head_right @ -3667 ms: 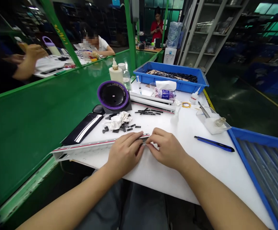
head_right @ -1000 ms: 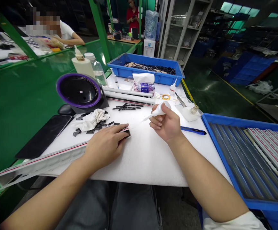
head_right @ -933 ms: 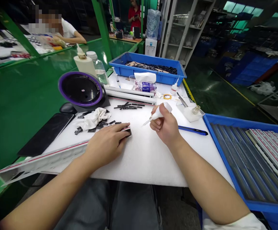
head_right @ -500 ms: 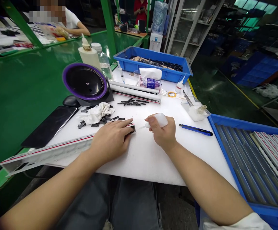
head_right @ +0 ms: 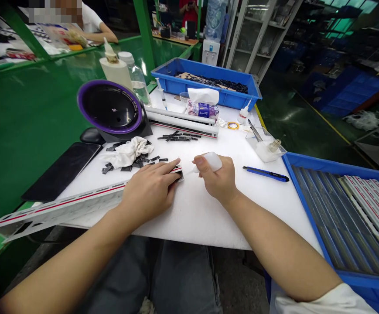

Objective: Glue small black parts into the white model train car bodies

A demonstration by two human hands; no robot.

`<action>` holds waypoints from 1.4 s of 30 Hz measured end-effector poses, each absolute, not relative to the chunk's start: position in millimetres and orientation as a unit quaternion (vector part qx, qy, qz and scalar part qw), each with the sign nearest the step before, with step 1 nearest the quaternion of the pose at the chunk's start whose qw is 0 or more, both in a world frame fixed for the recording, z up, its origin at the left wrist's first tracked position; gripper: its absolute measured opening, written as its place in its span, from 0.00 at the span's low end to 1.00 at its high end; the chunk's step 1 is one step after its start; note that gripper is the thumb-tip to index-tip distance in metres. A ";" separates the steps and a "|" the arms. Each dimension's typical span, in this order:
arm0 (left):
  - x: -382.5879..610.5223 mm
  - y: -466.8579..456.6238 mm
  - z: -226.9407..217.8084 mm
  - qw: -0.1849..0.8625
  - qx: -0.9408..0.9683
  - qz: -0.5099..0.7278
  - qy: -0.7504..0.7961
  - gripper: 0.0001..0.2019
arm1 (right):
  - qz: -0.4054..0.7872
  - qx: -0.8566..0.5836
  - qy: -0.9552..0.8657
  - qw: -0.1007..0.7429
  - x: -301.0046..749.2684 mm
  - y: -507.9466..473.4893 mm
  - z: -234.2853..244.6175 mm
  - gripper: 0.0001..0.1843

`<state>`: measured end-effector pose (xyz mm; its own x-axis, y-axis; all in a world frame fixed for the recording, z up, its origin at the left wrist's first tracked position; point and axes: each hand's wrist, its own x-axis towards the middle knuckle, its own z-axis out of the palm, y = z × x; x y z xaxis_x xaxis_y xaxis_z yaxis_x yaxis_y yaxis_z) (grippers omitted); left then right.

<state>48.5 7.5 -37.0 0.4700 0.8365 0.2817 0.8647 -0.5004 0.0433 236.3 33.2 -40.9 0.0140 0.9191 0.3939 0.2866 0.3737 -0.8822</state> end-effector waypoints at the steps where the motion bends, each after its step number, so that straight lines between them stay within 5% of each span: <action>1: 48.6 7.3 -36.6 0.051 -0.856 -0.133 -0.497 0.13 | 0.299 -0.472 -0.637 0.531 236.2 33.4 -41.0 0.24; 42: 49.6 9.1 -38.6 0.056 -0.856 -0.144 -0.494 0.13 | 0.301 -0.485 -0.633 0.522 238.6 36.9 -37.2 0.27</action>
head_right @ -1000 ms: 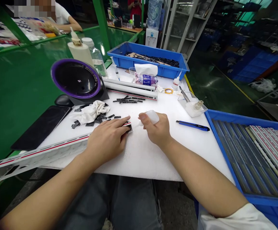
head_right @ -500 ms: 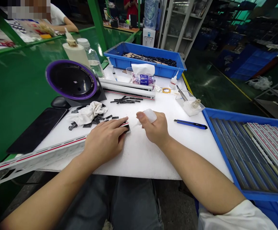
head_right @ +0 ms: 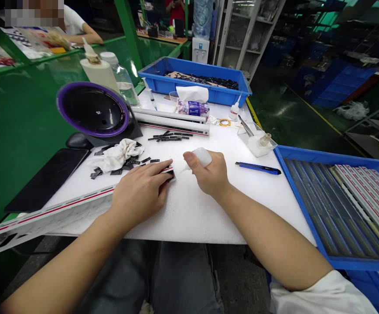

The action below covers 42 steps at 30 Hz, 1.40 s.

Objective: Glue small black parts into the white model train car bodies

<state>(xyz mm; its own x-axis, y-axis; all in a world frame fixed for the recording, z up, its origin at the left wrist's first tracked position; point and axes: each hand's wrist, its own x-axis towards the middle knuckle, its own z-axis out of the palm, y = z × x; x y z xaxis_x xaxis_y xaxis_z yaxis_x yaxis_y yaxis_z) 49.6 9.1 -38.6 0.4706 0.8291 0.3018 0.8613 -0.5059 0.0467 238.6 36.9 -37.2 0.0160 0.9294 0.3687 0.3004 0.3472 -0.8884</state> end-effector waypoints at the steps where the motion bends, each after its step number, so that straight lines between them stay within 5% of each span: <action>1: 49.6 9.1 -38.5 0.056 -0.855 -0.145 -0.494 0.13 | 0.301 -0.484 -0.634 0.523 238.8 37.3 -37.3 0.27; 9: 49.2 8.6 -37.6 0.045 -0.855 -0.145 -0.496 0.13 | 0.313 -0.482 -0.634 0.518 238.1 35.5 -36.3 0.25; 16: 48.0 8.1 -37.6 0.045 -0.855 -0.152 -0.494 0.13 | 0.406 -0.402 -0.493 0.656 266.6 54.9 -13.0 0.22; 30: 46.4 6.8 -37.8 0.059 -0.863 -0.157 -0.477 0.13 | 0.541 -0.365 -0.454 0.606 311.8 95.0 -17.9 0.22; 42: 43.9 4.3 -39.8 0.076 -0.868 -0.169 -0.461 0.14 | 0.197 -0.598 -0.674 0.387 311.2 115.2 -51.2 0.19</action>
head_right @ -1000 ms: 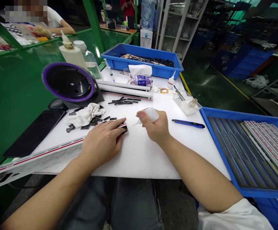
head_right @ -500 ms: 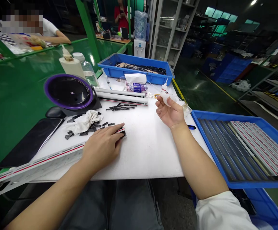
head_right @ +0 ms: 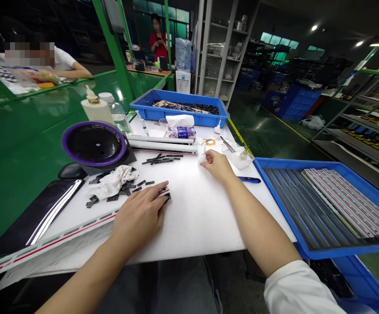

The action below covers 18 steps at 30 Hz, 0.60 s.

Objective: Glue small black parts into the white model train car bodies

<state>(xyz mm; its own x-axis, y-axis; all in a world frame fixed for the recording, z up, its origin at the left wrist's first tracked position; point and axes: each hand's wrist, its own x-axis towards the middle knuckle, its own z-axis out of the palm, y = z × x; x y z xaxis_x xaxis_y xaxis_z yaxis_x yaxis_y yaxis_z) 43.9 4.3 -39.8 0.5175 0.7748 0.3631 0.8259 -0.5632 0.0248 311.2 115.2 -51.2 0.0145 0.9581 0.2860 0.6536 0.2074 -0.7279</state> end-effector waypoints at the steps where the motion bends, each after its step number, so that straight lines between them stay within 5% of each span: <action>1: 43.9 4.2 -39.8 0.078 -0.868 -0.168 -0.461 0.14 | 0.195 -0.601 -0.677 0.377 310.0 114.6 -51.6 0.19; 5: 43.4 4.5 -40.1 0.082 -0.869 -0.167 -0.457 0.14 | 0.173 -0.585 -0.688 0.393 312.8 107.1 -39.6 0.24; 11: 42.6 6.7 -43.4 0.097 -0.870 -0.166 -0.454 0.15 | -0.047 -0.642 -0.490 0.588 371.2 95.4 -5.3 0.23; 18: 42.5 6.6 -42.7 0.106 -0.871 -0.151 -0.455 0.15 | 0.027 -0.742 -0.468 0.480 420.8 95.5 -3.1 0.16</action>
<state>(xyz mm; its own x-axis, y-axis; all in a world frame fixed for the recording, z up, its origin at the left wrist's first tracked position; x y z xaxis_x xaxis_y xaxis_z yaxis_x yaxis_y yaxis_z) 42.5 6.6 -42.7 0.5408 0.7603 0.3599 0.8244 -0.5640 -0.0471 420.8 95.5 -3.1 0.5605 0.7199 0.4095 0.6688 -0.1018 -0.7364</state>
